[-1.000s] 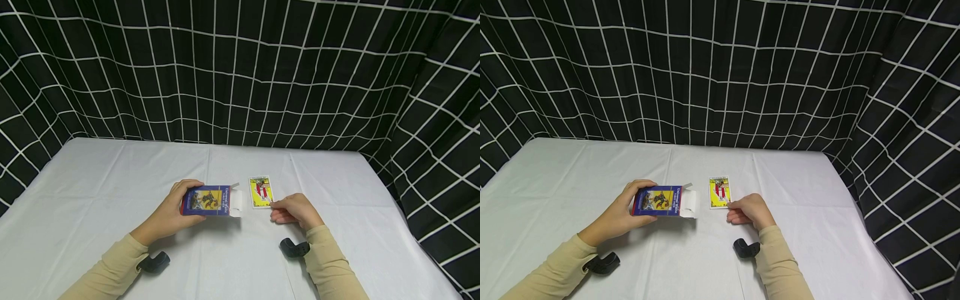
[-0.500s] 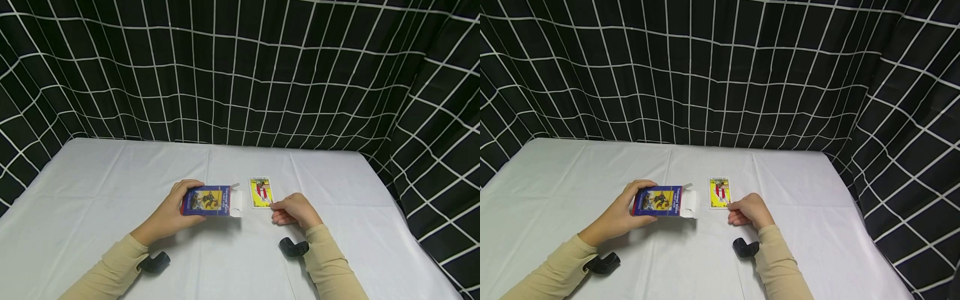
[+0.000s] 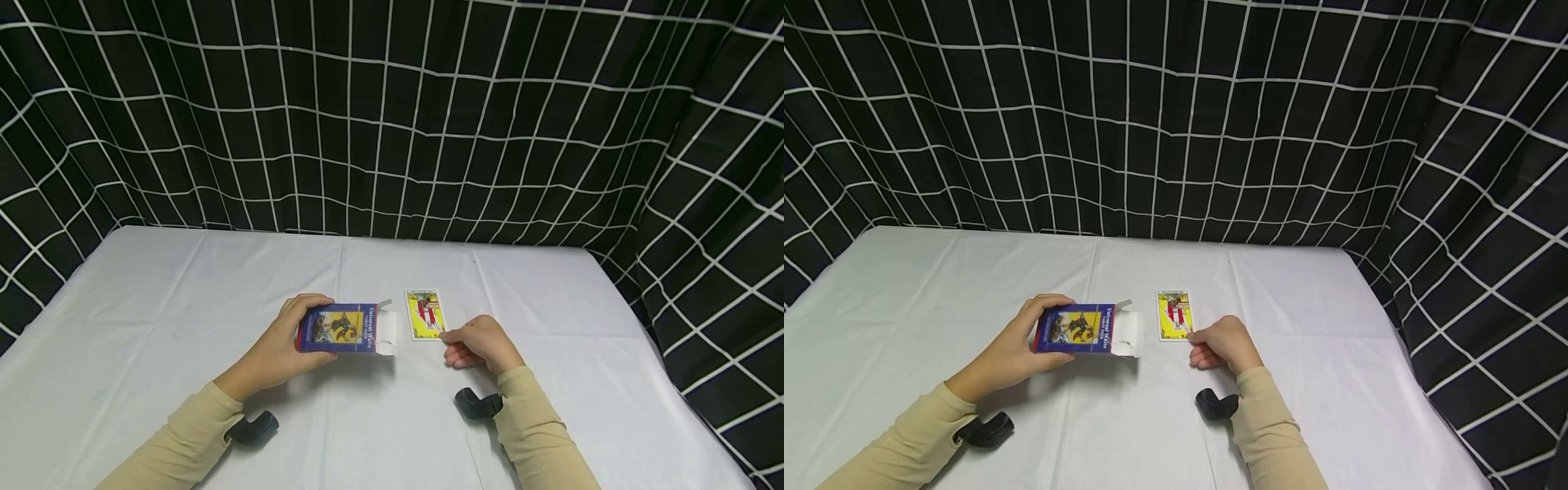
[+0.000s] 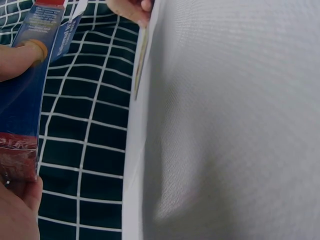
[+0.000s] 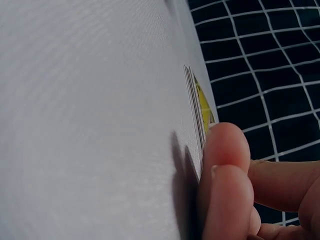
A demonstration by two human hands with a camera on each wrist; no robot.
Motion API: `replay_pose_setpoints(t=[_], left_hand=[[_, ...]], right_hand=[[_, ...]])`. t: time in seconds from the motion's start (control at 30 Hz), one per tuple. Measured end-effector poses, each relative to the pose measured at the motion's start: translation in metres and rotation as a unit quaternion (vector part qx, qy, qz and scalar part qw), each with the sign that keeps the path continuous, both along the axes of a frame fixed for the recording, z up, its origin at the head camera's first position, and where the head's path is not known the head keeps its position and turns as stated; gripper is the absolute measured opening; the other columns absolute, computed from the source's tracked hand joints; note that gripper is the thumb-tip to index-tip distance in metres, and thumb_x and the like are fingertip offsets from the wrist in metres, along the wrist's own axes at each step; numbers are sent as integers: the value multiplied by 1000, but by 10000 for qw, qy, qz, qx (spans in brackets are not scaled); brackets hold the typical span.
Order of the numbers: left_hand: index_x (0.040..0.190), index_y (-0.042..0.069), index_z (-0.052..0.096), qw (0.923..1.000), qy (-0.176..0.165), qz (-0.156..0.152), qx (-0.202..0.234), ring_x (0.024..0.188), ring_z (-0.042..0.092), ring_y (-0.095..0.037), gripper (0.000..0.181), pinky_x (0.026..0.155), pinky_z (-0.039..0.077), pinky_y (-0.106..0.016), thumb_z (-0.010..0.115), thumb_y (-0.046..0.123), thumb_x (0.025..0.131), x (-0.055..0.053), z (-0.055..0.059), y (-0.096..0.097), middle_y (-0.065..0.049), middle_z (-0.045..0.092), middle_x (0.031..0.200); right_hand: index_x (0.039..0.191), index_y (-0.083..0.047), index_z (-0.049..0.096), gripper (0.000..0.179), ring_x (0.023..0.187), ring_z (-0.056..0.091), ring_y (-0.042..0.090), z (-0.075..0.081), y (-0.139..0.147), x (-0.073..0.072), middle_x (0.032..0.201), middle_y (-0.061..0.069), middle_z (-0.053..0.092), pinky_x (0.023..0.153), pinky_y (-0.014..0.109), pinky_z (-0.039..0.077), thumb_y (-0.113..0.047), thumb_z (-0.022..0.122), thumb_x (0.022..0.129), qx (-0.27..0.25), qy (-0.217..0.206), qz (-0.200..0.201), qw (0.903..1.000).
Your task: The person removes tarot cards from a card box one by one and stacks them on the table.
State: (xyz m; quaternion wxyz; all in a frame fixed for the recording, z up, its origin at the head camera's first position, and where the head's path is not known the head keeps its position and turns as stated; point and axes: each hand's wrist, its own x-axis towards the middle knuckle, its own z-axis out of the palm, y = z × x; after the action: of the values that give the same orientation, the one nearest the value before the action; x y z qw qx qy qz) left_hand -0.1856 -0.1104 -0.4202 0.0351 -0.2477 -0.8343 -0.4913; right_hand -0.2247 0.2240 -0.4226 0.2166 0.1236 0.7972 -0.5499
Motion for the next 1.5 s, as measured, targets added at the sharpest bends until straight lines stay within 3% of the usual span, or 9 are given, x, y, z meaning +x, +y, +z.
replay_pose_setpoints(t=[0.93, 1.33, 1.5], left_hand=[[137, 14, 47, 9999, 76, 65, -26, 121, 41, -19, 75, 101, 39, -43, 86, 15, 74, 0, 1, -1, -6, 51, 138], [138, 14, 47, 10000, 47, 86, -16, 119, 43, -19, 75, 99, 40, -42, 86, 14, 74, -1, 0, -1, -7, 51, 137], [138, 15, 46, 9999, -45, 90, -9, 120, 43, -21, 75, 99, 40, -44, 86, 15, 75, -4, -2, 1, -7, 50, 138]], right_hand=[[80, 2, 61, 18, 48, 64, 5, 1, 1, -1, 54, 0, 64, 49, 20, 53, -9, 65, 93, -40, 17, 80, 10000], [93, 7, 64, 19, 53, 67, 7, 4, 6, -3, 59, 0, 68, 55, 22, 56, -12, 67, 92, -317, 6, 2, 9995], [104, 11, 61, 25, 58, 68, 8, 7, 8, -3, 66, 1, 70, 59, 23, 57, -11, 65, 94, -526, 240, -151, 9982]])
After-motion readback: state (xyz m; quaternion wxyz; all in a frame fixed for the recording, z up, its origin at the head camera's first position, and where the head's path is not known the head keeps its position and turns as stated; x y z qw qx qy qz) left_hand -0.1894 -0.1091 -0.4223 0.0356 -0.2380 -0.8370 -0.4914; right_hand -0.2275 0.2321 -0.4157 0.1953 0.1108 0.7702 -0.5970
